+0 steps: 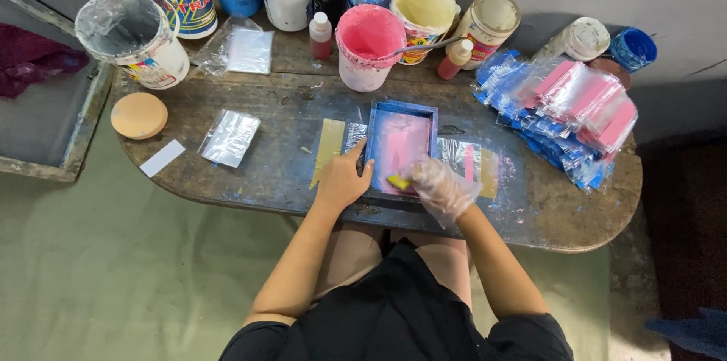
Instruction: Applying pink ink to a screen printing frame and transferring the design onto small plastic strips.
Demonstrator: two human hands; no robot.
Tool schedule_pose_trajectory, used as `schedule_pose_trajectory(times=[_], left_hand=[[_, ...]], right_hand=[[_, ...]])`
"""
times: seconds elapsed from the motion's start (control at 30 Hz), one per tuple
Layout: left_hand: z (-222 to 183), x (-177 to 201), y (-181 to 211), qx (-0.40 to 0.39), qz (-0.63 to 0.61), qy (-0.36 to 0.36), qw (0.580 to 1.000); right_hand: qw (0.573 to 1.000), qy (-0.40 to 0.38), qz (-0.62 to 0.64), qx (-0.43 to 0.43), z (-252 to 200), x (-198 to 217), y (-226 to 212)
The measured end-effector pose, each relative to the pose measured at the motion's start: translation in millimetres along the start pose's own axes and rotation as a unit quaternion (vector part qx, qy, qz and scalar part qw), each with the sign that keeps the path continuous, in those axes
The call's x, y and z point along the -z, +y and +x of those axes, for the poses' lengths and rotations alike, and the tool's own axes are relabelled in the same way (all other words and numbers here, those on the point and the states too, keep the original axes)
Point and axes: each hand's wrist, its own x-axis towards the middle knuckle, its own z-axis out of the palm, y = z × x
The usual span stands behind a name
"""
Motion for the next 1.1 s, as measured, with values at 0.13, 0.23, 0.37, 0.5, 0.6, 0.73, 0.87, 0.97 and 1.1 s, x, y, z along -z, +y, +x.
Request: schedule_pose_trajectory(times=[0.13,0.23,0.37,0.5,0.6,0.73,0.87,0.97,1.1], left_hand=[[0,3,4,0.003,-0.014,-0.004,1.0],[0,2,5,0.003,-0.015,-0.001,1.0],[1,-12,-5,0.012,0.015,0.01,1.0],[1,-16,-8,0.022,0.027,0.013,0.999],[2,-20,-9,0.01,0.048,0.022,0.999],[2,-21,-10,0.014,0.034,0.013,0.999],[0,-19,-6,0.02,0.042,0.016,0.999],[0,-19,-5,0.027,0.045,0.014,0.999],[0,-18,-1,0.036,0.051,0.015,0.998]], right_hand=[[0.98,-0.072,-0.169,0.072,-10,12,17],[0.972,0.013,-0.236,0.004,33,37,6],[0.935,0.136,-0.312,-0.101,81,37,28],[0.827,0.253,-0.497,-0.064,104,3,43],[0.877,0.192,-0.44,0.009,88,-21,56],[0.876,0.129,-0.462,0.049,73,-43,59],[0.89,0.062,-0.44,0.1,47,-62,79],[0.902,0.062,-0.404,0.136,14,-106,139],[0.884,-0.104,-0.441,0.117,20,-42,52]])
